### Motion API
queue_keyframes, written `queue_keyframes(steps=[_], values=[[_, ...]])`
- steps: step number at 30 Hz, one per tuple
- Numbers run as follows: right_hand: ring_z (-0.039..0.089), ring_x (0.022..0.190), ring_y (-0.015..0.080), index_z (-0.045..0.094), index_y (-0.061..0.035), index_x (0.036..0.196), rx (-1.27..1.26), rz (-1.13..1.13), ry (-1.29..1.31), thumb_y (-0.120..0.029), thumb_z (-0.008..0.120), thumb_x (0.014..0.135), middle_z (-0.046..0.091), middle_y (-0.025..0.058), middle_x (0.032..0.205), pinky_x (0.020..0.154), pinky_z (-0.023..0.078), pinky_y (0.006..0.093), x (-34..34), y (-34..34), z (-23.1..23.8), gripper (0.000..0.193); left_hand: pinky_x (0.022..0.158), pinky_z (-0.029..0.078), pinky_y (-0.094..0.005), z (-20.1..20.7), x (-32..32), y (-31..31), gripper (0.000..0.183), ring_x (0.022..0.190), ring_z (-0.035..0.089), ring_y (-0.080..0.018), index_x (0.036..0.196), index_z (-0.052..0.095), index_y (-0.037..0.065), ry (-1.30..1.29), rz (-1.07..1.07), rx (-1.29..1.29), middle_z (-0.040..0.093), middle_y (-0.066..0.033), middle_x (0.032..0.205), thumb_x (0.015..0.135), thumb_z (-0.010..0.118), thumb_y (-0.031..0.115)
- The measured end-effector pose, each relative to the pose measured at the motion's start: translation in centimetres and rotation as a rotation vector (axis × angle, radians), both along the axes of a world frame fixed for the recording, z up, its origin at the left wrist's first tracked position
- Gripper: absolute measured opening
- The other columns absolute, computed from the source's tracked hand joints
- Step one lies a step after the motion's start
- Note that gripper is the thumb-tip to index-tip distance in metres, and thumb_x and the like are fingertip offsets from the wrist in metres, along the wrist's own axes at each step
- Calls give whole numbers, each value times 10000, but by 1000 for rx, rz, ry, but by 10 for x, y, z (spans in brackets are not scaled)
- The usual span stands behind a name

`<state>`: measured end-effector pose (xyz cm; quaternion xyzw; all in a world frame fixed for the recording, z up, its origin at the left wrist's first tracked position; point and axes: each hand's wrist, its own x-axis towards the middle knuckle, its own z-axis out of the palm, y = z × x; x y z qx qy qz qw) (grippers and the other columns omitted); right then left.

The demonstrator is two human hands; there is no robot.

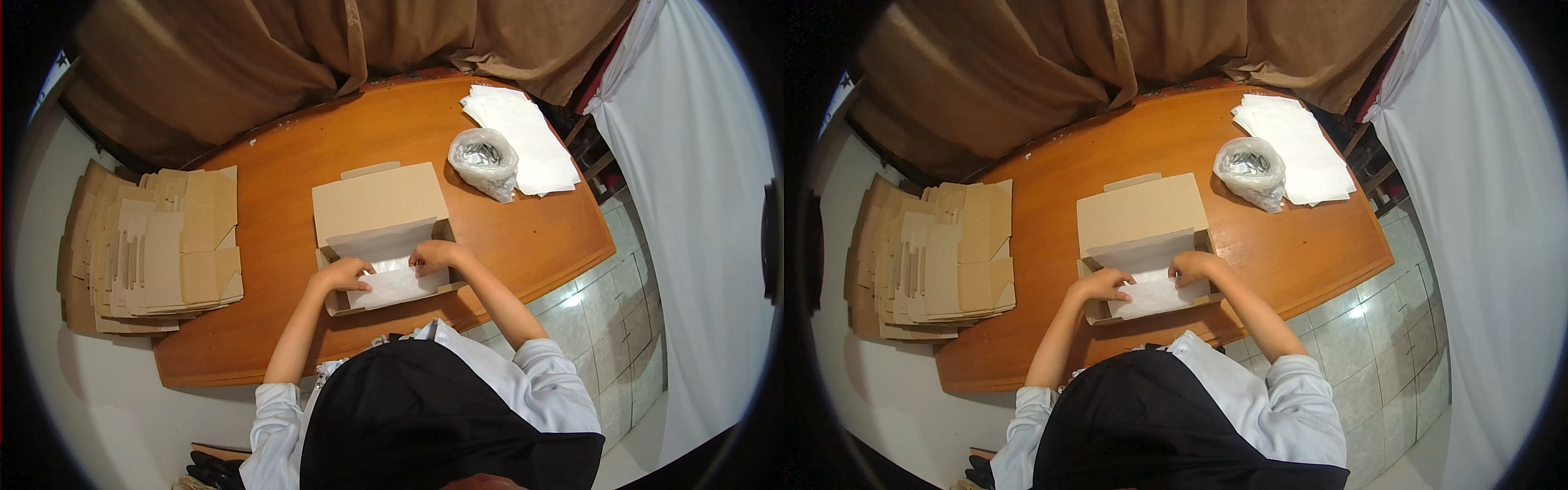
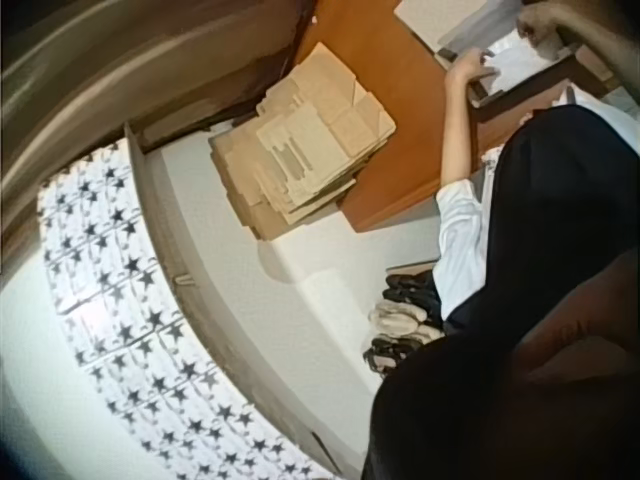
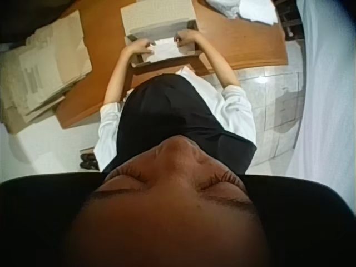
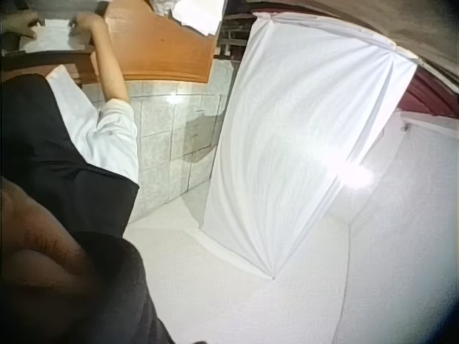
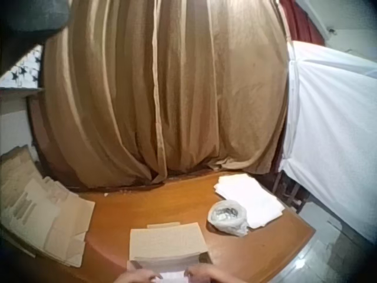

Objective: The person folds flat cardboard sheets into shoe boxes by hand, then stacks the assembled shoe boxes on a shelf.

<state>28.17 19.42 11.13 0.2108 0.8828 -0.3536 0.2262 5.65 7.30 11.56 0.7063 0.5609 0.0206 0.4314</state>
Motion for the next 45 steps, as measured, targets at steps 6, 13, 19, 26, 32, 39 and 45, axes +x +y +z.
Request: queue_keyframes(steps=[6, 13, 19, 26, 32, 39, 45], values=[[622, 937, 271, 675, -125, 978, 339, -40, -87, -254, 698, 698, 659, 106, 978, 796, 495, 372, -16, -6, -10, 309, 803, 478, -426, -7, 12, -3, 403, 943, 604, -311, 1093, 603, 110, 466, 109, 107, 642, -147, 983, 714, 701, 204], [627, 952, 259, 689, -86, 917, 511, 2, -136, -323, 729, 693, 661, 116, 974, 775, 492, 376, -23, -14, -22, 328, 794, 485, -408, -20, 21, -6, 258, 949, 609, -290, 1031, 618, 103, 636, 95, 180, 640, -144, 979, 782, 595, 167], [630, 920, 260, 679, -78, 925, 640, -3, -166, -435, 703, 705, 663, 113, 939, 765, 483, 381, -22, -22, -8, 420, 921, 419, -428, -30, 32, -8, 377, 1130, 496, -331, 1222, 508, 106, 147, -81, 99, 467, -127, 1304, 868, 494, 236], [596, 966, 275, 645, -117, 1011, 347, -67, 403, -227, 693, 722, 651, 69, 972, 841, 420, 441, -8, -25, 49, 313, 1024, 335, -391, -26, 42, -17, 468, 1285, 318, -351, 1323, 420, 142, 240, -105, -67, 215, -90, 1467, 879, 473, 281], [525, 1062, 211, 439, -190, 1301, 1198, -149, 632, -73, 584, 749, 600, 62, 1068, 941, 293, 509, -9, -35, 43, 582, 1047, 302, -396, -34, 42, -20, 571, 1311, 291, -304, 1311, 453, 157, 221, -29, -53, 217, -73, 1469, 897, 359, 539], [565, 992, 268, 490, -149, 1250, 569, -17, 328, -73, 596, 728, 595, 101, 958, 865, 405, 442, 12, -43, 14, 538, 1045, 293, -326, 14, 50, -21, 667, 1299, 315, -296, 1321, 415, 57, 126, 43, -485, 305, -164, 1420, 905, 324, 570], [576, 994, 307, 540, -166, 1154, 287, 82, 9, -383, 682, 724, 594, 140, 1012, 807, 471, 419, 13, -35, 2, 503, 1031, 297, -304, 51, 44, -47, 569, 1253, 393, -283, 1321, 419, 70, -442, -90, -130, 413, -150, 1359, 931, 381, 482]])
